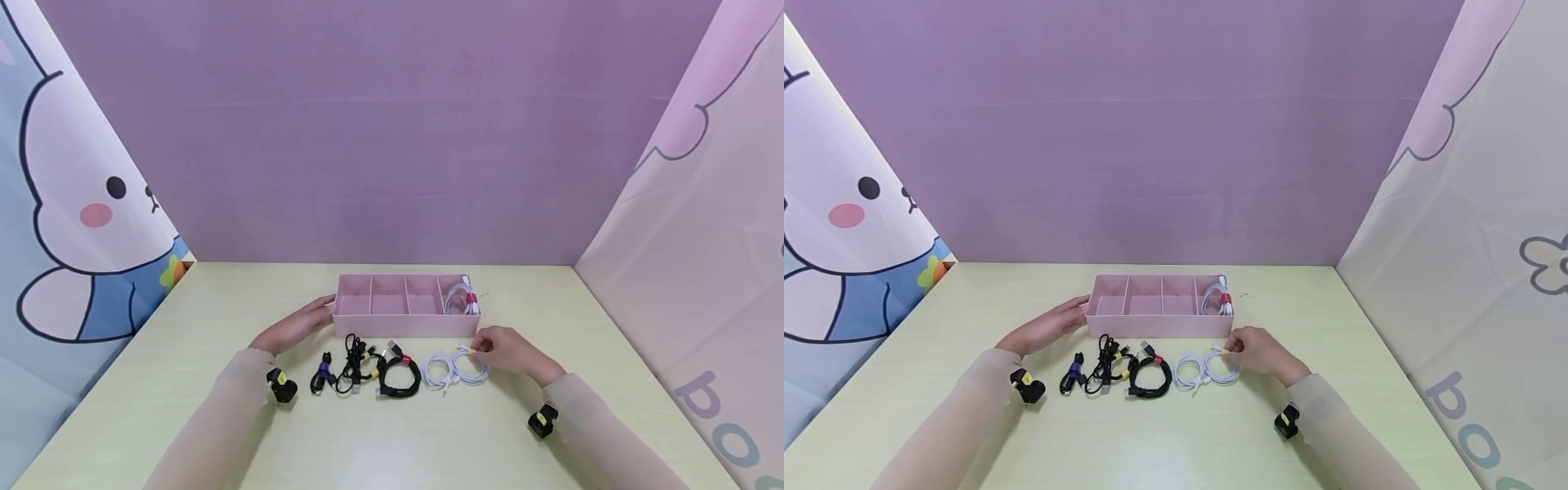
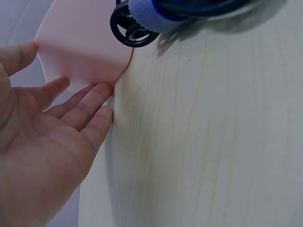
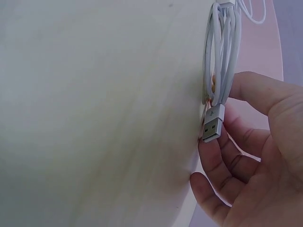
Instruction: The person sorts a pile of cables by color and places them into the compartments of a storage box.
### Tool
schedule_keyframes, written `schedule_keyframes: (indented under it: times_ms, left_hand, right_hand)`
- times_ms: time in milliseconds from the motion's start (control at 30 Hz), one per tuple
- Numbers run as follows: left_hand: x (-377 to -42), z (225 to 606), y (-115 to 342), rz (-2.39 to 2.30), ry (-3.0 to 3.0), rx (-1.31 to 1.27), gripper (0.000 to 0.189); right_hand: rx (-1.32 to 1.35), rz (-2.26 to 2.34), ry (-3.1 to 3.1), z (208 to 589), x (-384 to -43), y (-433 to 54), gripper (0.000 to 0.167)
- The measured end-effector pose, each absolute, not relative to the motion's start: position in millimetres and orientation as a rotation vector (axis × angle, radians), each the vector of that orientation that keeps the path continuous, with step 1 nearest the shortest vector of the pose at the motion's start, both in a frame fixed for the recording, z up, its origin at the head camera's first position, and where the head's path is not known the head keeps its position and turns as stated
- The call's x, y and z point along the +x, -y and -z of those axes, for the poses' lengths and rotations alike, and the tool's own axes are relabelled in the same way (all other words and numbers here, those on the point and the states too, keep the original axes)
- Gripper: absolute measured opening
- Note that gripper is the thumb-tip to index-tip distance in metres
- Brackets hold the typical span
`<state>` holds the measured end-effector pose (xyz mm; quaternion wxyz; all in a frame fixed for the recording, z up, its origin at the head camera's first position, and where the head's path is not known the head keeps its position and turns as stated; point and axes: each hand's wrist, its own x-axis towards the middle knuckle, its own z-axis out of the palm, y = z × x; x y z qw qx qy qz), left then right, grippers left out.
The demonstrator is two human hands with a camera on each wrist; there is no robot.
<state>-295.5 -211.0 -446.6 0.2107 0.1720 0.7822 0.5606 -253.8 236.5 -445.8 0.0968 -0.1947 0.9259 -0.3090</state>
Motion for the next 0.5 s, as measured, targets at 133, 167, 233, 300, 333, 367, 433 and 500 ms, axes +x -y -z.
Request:
schedule_keyframes:
  times_ms: [133,167,233,300,333,367,433,500]
  left_hand:
    - [-294.6,445.9,210.9,-1.556,-2.176,0.475,0.057]
    - [-294.2,445.4,210.8,-1.552,-2.179,0.473,0.057]
    - [-293.1,444.3,210.4,-1.548,-2.183,0.476,0.057]
    - [-292.3,443.3,210.3,-1.543,-2.187,0.478,0.057]
    - [-291.9,442.8,210.2,-1.541,-2.19,0.478,0.057]
    - [-291.5,442.6,210.2,-1.54,-2.192,0.483,0.057]
    - [-291.0,442.0,210.0,-1.538,-2.194,0.479,0.057]
    - [-290.7,441.8,209.8,-1.538,-2.196,0.466,0.057]
  right_hand:
    - [-0.593,0.903,-2.748,445.9,-254.1,-236.9,0.009]
    - [-0.589,0.901,-2.747,445.5,-254.1,-237.0,0.009]
    - [-0.581,0.905,-2.744,444.5,-254.0,-237.2,0.009]
    - [-0.579,0.909,-2.743,443.4,-253.9,-237.9,0.009]
    - [-0.572,0.914,-2.741,442.7,-253.7,-238.0,0.009]
    - [-0.56,0.924,-2.738,441.8,-253.5,-238.1,0.009]
    - [-0.554,0.935,-2.734,440.5,-253.4,-239.0,0.01]
    - [-0.539,0.949,-2.724,439.2,-253.2,-239.7,0.01]
